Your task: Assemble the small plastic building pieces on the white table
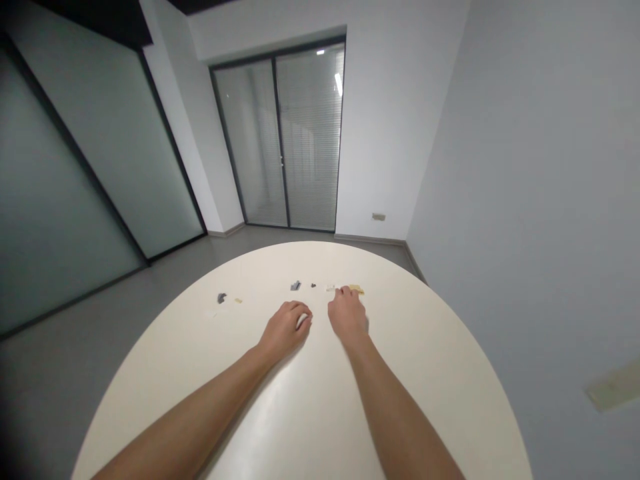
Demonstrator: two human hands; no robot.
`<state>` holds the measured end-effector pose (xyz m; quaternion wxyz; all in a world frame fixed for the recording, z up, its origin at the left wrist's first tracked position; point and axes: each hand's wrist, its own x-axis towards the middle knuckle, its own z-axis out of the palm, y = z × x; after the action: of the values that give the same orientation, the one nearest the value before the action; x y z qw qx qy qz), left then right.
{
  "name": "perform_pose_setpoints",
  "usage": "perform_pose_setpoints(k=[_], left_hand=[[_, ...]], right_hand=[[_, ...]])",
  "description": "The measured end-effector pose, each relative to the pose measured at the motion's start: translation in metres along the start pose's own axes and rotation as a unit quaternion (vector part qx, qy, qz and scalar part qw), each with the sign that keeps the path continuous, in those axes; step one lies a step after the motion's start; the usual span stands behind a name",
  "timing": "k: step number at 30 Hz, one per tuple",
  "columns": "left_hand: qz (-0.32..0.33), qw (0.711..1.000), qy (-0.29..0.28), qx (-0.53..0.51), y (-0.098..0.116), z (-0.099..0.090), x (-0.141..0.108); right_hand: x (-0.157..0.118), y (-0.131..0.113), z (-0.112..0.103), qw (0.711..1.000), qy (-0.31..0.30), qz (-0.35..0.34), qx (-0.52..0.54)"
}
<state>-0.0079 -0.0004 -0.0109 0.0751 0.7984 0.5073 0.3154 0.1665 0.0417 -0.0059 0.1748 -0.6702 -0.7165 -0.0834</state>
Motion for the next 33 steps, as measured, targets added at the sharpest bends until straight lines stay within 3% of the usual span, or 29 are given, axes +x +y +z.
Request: perform_pose_setpoints(k=[10,24,33], left_hand=[[-0.01,1.0,-0.006,0.005,0.001,-0.002,0.0],[-0.018,1.0,-0.001,-0.004,0.0,0.0,0.001],[-0.031,0.999,0.002,0.013,-0.001,-0.002,-0.001]], right_hand=[[0.001,0.002,0.004,1.0,0.025,-0.016,0.006],[-0.003,0.004,0.006,0.997,0.03,0.013,0.069],[-0.013,-0.003,-0.004,0.999,0.003,-0.043,-0.017]])
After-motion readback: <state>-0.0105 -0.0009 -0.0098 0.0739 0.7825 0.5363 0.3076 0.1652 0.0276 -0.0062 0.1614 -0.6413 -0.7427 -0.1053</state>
